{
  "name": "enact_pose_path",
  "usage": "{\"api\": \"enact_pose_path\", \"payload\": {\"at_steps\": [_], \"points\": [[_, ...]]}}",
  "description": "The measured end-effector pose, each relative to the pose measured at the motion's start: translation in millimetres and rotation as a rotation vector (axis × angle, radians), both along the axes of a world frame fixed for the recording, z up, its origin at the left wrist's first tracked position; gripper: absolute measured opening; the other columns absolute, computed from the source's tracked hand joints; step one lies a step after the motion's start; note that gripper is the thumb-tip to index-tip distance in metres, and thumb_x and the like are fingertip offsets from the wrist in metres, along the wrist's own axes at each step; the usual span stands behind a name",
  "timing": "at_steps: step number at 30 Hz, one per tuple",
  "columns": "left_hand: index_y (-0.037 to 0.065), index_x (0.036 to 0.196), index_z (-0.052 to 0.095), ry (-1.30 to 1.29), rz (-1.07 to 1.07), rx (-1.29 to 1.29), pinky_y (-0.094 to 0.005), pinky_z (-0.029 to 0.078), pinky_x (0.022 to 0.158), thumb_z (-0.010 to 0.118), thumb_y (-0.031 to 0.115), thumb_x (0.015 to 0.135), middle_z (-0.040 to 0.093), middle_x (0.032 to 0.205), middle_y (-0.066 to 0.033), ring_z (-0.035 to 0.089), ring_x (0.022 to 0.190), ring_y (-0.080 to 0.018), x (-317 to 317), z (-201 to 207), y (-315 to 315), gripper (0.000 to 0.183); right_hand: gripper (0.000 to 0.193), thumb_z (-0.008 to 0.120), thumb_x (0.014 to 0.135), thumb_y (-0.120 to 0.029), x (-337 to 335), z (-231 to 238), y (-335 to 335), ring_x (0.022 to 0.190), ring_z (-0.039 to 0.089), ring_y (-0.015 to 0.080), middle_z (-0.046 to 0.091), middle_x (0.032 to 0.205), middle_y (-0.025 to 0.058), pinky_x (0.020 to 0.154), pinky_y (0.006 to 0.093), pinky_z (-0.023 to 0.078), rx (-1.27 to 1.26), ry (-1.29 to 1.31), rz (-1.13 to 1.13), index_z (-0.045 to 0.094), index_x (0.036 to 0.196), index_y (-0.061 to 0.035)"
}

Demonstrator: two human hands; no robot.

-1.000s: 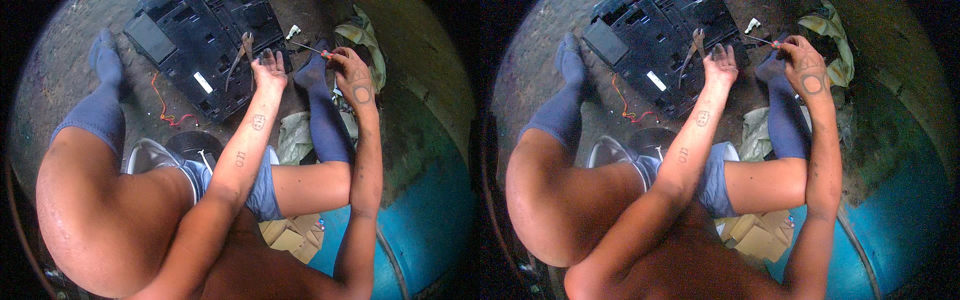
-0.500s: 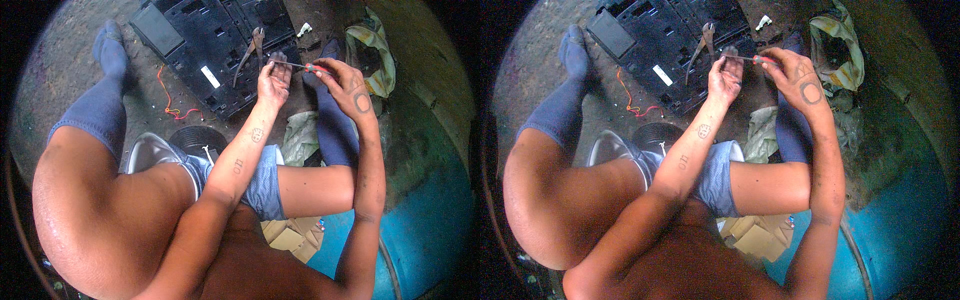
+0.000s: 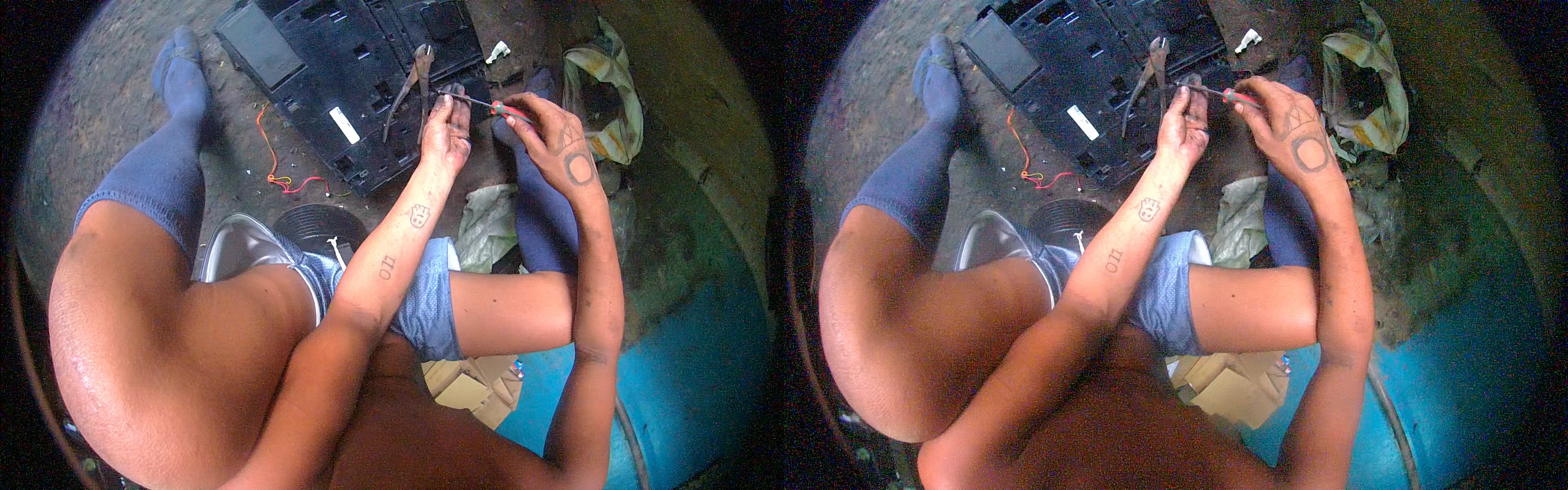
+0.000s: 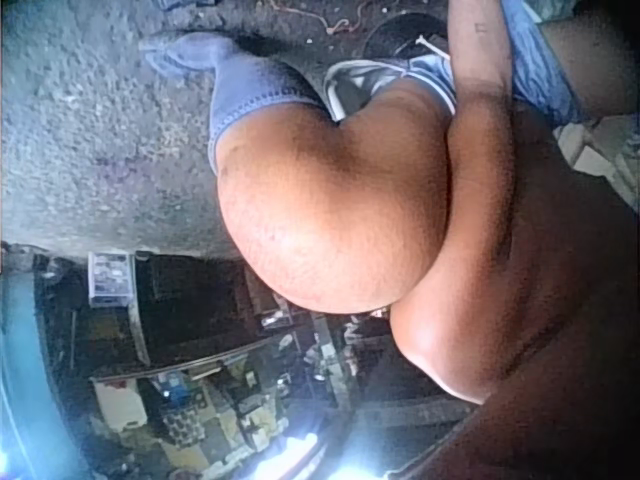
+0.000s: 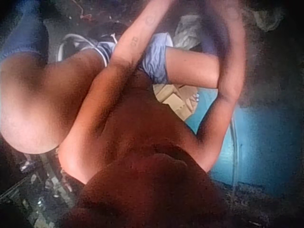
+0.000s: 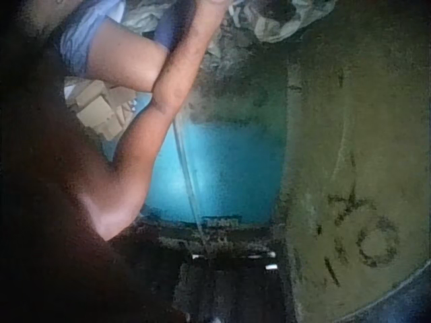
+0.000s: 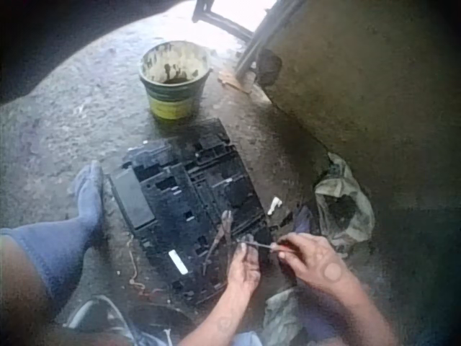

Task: The person sits on the floor and uses a screwdriver and pliers to disassemble a black electronic device. They remove screws, detach a white plastic component, and cut wires, leaving the device partially disassembled.

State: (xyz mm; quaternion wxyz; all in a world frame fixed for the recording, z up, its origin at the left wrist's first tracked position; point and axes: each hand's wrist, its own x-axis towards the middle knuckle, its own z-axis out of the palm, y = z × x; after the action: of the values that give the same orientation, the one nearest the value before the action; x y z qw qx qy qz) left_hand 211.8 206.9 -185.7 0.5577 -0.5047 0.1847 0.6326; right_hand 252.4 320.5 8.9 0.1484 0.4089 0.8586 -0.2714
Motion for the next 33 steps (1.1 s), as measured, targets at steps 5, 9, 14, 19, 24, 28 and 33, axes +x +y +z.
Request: {"api": "enact_pose_path", "payload": {"at_steps": [5,9,14,19,24,28,33], "points": [[0.005,0.11,0.066,-0.031,0.004,-0.008,-0.0348,0.056,0.102,0.065,0.013,0.099,0.073,0.114,-0.0101,0.07,0.11,-0.0217,0,-2,0,0.014,0.024,0.067,0.091,-0.008,-11,4,-3,0.094,0.07,0.0321,0.07,0.103,0.0151,0.082,0.0382,0.056,0.003,-0.069,0.058,0.071,0.114,-0.0052],[0.007,0.11,0.066,-0.046,0.001,-0.005,-0.0357,0.056,0.102,0.069,0.015,0.097,0.073,0.113,-0.0084,0.07,0.109,-0.0211,1,-3,-2,0.015,0.026,0.068,0.089,-0.005,-17,5,-9,0.092,0.07,0.0331,0.069,0.102,0.0136,0.08,0.0402,0.056,0.101,-0.111,0.169,0.072,0.114,-0.0074],[0.008,0.106,0.066,-0.063,-0.012,0.01,-0.0362,0.057,0.101,0.072,0.013,0.094,0.073,0.109,-0.0054,0.07,0.105,-0.0191,5,-12,-5,0.014,0.026,0.068,0.087,-0.005,-18,7,-7,0.091,0.069,0.0347,0.069,0.101,0.0138,0.08,0.0425,0.056,-0.017,-0.102,0.078,0.072,0.112,-0.0082],[0.01,0.104,0.065,-0.08,-0.012,-0.001,-0.0354,0.058,0.098,0.074,0.012,0.093,0.072,0.108,-0.004,0.07,0.102,-0.0185,4,-10,-3,0.014,0.024,0.068,0.085,-0.008,-14,4,-3,0.095,0.068,0.0354,0.069,0.103,0.014,0.084,0.0444,0.055,-0.076,-0.143,0.022,0.072,0.108,-0.0102],[0.009,0.099,0.066,-0.125,-0.071,-0.007,-0.0353,0.059,0.096,0.075,0.015,0.093,0.073,0.101,-0.0053,0.071,0.099,-0.019,-3,-3,-2,0.012,0.037,0.073,0.078,-0.004,-15,-5,2,0.102,0.067,0.031,0.067,0.119,0.0074,0.083,0.0425,0.057,0.159,-0.114,0.488,0.072,0.113,-0.0119],[0.005,0.103,0.068,-0.157,-0.02,0.051,-0.0322,0.063,0.082,0.073,0.019,0.095,0.075,0.102,-0.0088,0.074,0.093,-0.0196,-7,-13,1,0.017,0.051,0.076,0.077,-0.011,-40,9,-7,0.11,0.066,0.0303,0.065,0.124,0.005,0.082,0.0424,0.058,0.091,-0.12,0.276,0.067,0.126,-0.0151],[0.004,0.106,0.068,-0.061,-0.025,-0.017,-0.0297,0.063,0.08,0.068,0.013,0.096,0.074,0.105,-0.0092,0.072,0.099,-0.0193,-3,-3,4,0.013,0.046,0.074,0.091,-0.028,-37,16,0,0.101,0.071,0.0342,0.069,0.114,0.017,0.087,0.0416,0.055,0.005,-0.035,-0.113,0.064,0.132,-0.0098]]}}
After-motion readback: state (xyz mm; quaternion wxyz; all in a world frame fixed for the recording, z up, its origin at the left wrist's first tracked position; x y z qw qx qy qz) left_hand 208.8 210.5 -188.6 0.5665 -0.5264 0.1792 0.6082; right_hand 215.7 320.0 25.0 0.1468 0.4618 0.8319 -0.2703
